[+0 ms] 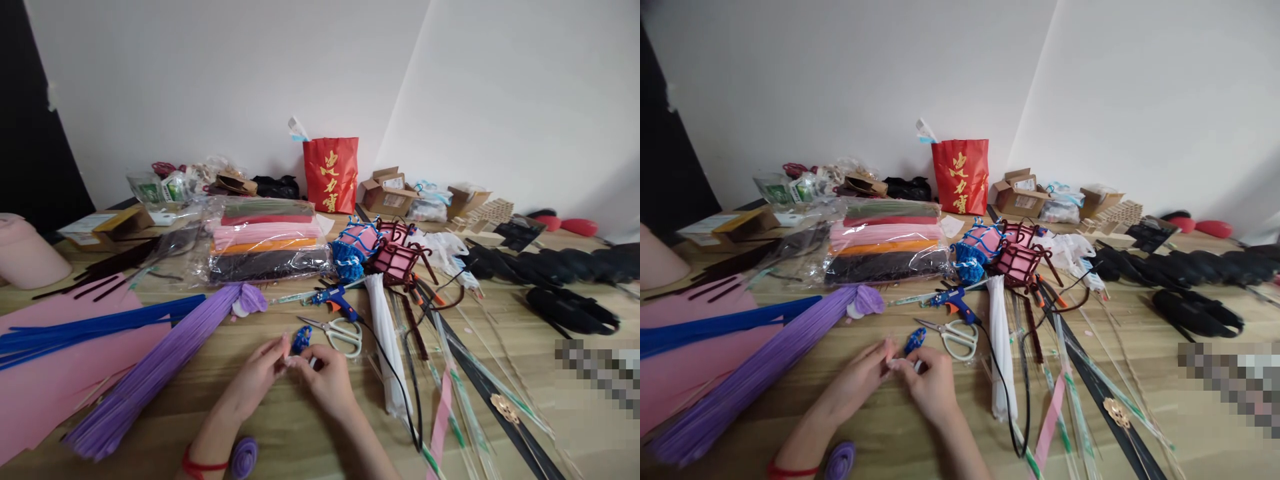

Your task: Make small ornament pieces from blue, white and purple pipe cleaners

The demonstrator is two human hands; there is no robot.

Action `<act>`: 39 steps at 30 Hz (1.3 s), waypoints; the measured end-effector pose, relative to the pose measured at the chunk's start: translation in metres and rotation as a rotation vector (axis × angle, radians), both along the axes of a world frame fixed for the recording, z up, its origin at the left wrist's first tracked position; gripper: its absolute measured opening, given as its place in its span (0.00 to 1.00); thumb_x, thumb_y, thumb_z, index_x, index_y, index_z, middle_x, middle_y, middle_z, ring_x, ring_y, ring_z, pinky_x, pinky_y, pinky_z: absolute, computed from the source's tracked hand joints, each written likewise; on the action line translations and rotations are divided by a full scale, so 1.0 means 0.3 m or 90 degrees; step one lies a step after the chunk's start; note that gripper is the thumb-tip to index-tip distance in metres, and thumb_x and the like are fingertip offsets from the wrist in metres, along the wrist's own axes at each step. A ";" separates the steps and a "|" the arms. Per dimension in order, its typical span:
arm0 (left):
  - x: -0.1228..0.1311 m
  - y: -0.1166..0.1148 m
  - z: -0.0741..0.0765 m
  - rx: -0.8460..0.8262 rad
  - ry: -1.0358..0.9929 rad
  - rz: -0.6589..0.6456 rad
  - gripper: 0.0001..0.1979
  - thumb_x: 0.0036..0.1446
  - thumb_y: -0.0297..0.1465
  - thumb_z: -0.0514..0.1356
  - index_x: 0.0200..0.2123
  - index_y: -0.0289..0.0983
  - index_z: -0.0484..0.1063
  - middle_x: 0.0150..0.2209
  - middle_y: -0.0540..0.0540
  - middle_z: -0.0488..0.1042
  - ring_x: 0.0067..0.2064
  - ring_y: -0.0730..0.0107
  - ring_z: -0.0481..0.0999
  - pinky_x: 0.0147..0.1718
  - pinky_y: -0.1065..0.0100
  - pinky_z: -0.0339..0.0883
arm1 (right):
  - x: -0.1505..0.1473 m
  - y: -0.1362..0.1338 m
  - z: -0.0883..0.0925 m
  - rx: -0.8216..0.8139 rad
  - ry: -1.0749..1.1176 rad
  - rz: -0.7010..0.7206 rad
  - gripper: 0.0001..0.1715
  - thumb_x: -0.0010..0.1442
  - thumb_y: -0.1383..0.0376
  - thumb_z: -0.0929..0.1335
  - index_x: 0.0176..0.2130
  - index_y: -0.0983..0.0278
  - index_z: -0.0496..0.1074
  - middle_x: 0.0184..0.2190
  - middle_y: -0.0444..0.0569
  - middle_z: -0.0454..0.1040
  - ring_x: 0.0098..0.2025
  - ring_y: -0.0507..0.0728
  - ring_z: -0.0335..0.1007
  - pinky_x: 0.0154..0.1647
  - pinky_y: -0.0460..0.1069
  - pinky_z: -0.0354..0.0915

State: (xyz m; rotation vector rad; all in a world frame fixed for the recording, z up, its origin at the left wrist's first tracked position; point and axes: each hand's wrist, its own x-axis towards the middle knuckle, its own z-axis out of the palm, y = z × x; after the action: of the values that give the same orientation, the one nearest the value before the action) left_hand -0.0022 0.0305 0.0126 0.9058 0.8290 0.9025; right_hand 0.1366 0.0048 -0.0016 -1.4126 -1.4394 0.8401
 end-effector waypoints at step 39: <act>-0.036 0.023 -0.034 0.093 0.267 0.029 0.16 0.43 0.41 0.62 0.31 0.35 0.68 0.18 0.54 0.69 0.21 0.71 0.67 0.23 0.70 0.62 | 0.006 0.009 -0.054 0.192 -0.115 0.022 0.08 0.58 0.69 0.65 0.34 0.64 0.76 0.31 0.52 0.73 0.34 0.55 0.70 0.38 0.49 0.67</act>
State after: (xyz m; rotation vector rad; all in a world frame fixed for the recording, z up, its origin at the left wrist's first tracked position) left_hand -0.0131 0.0376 0.0026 1.2325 1.1566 0.8321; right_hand 0.1384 0.0076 -0.0179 -1.2590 -1.6545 0.4990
